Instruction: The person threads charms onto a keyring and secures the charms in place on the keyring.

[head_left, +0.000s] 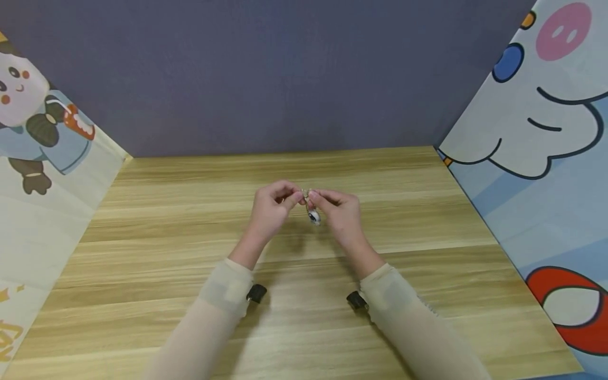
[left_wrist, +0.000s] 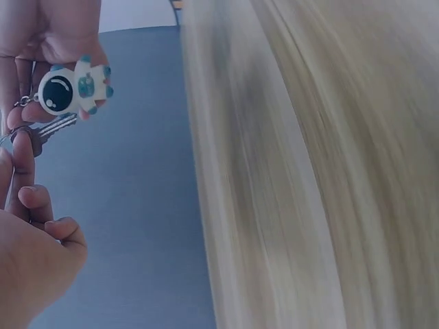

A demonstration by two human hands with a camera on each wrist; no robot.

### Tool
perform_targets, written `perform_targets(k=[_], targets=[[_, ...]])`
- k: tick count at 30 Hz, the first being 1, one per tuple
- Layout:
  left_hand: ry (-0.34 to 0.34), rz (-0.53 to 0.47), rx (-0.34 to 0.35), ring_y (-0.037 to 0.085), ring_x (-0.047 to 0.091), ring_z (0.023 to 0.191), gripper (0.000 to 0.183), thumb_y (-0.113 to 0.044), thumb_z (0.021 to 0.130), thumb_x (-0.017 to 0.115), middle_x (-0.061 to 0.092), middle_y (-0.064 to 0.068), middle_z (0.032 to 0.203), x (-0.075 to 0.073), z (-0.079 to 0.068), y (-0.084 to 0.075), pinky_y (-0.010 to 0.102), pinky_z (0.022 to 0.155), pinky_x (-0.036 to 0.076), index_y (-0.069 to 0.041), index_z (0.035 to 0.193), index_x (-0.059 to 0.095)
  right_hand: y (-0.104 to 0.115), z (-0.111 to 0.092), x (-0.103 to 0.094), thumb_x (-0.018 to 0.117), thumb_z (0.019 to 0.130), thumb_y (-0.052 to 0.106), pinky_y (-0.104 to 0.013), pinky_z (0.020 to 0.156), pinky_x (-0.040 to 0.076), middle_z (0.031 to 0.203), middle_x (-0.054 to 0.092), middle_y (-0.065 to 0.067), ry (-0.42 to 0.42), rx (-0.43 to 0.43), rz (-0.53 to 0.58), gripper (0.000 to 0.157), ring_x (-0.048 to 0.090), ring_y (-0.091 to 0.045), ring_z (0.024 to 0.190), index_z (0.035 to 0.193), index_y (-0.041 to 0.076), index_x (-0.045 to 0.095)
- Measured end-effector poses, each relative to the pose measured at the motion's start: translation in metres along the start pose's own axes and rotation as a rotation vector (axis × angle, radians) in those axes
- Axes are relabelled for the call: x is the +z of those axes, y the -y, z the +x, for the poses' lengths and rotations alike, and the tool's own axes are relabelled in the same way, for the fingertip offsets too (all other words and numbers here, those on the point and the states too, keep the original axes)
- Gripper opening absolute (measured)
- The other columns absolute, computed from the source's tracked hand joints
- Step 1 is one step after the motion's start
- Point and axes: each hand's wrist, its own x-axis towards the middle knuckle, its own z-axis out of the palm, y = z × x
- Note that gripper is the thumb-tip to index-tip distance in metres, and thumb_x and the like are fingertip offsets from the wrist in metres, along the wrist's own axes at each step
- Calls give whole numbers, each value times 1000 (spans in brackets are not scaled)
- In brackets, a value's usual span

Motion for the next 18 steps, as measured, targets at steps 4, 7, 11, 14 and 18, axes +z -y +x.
perform_targets(k=[4,7,11,14,18], targets=[[-28,-78,-7,9,66,75,6,-2,99,72,78,21,93,3,-1,-2,21,69,50,3,98,75,1,-2,1,80,96,9,-26,85,64,76,79,9,0,-9,51,21,78,-11,76,108,-8,79],[-38,-112,-7,8,69,79,6,-2,99,73,78,21,94,5,-2,-3,22,72,53,4,98,74,2,-3,0,79,96,7,-27,85,65,78,80,8,1,-17,62,21,77,-10,76,109,-9,78],[-33,-89,1,13,71,81,8,-6,100,73,79,20,94,6,-3,-6,22,71,51,2,99,75,5,-3,-4,80,95,8,-27,81,66,84,82,1,-6,-30,18,19,77,-10,77,109,-6,79],[-26,-17,27,18,67,79,10,-10,101,73,79,16,92,7,-4,-8,23,69,47,-1,101,77,7,-3,-9,80,96,12,-26,78,65,90,83,-9,-4,-71,-61,19,77,-11,79,108,-3,81],[-23,237,188,21,61,76,13,-15,101,74,80,11,92,7,-5,-11,30,69,47,-3,104,78,10,-3,-18,80,97,17,-25,71,62,94,82,-16,13,-248,-260,18,79,-18,81,106,1,83]])
